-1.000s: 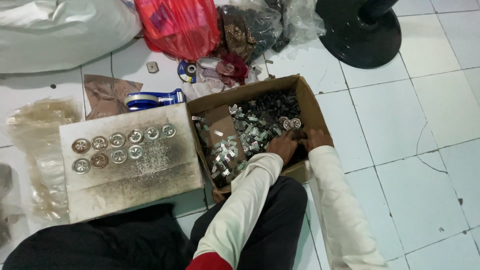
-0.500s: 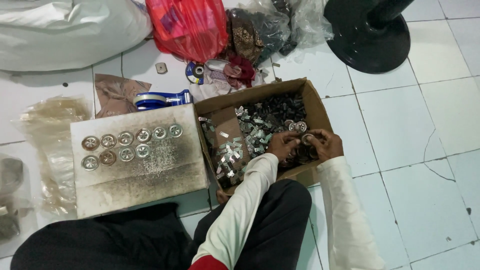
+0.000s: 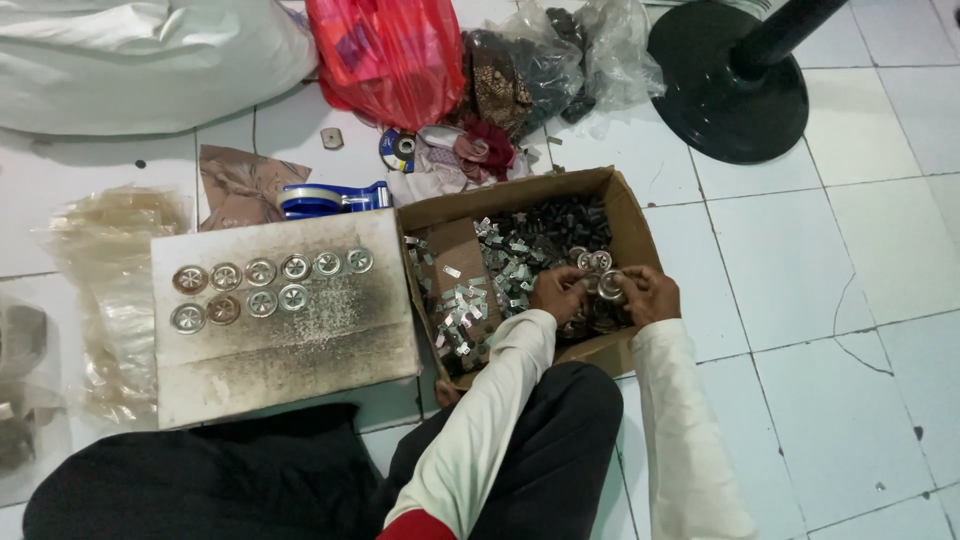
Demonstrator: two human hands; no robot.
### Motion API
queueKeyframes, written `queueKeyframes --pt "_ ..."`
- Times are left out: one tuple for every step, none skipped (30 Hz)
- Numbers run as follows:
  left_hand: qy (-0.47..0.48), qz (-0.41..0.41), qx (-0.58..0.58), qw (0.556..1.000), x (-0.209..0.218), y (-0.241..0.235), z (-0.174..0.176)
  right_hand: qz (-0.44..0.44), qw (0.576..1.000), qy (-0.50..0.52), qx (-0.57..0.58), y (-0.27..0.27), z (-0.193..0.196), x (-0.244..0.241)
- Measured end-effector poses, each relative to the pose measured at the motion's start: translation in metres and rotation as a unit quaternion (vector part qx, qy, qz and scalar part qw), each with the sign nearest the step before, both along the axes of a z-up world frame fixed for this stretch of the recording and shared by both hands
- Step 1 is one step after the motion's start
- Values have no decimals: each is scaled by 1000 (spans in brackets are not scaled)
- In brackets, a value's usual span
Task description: Manually assembling small metal hardware components by joining bases and stems on a template board.
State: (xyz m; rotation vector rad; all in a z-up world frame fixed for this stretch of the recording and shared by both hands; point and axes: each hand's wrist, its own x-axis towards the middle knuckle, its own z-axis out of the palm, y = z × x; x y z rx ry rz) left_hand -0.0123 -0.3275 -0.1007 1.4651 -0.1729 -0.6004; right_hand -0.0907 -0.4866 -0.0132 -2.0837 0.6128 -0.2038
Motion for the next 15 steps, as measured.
queueKeyframes --pt "-2 2 -2 1000 -1 -1 -5 2 1000 -2 -2 -5 -7 0" --pt "-33 19 45 998 -1 -3 -9 4 997 33 -66 -10 -13 0" --pt "-63 34 92 993 -3 -4 -15 5 989 70 -129 -15 -21 -2" --pt "-64 35 91 993 -3 -3 -16 6 989 69 -130 -15 -20 -1" --pt "-72 46 96 992 -2 -3 -18 23 972 130 -193 -15 -20 -1" --pt "-80 56 101 990 -2 -3 -19 39 948 190 -254 -15 -21 0" --pt "-79 56 101 990 -5 1 -13 39 947 191 -254 -14 -23 1" --pt "-93 57 96 989 -7 4 -7 30 940 194 -280 -13 -25 2" --pt "-108 60 91 988 -8 8 0 21 931 197 -306 -12 -27 4" --pt "-108 60 90 988 -8 9 4 21 931 197 -307 -13 -30 3" --pt "-108 60 82 989 -8 11 8 -7 943 141 -301 -13 -32 2" --pt "-109 60 74 990 -8 13 12 -36 951 85 -294 -14 -34 2" --pt "-109 61 73 989 -7 12 9 -34 951 84 -295 -14 -35 -1" --pt "-109 74 65 989 -8 11 6 -22 947 8 -319 -14 -36 -3" --pt "-110 90 58 988 -7 12 3 -7 938 -70 -340 -14 -37 -4"
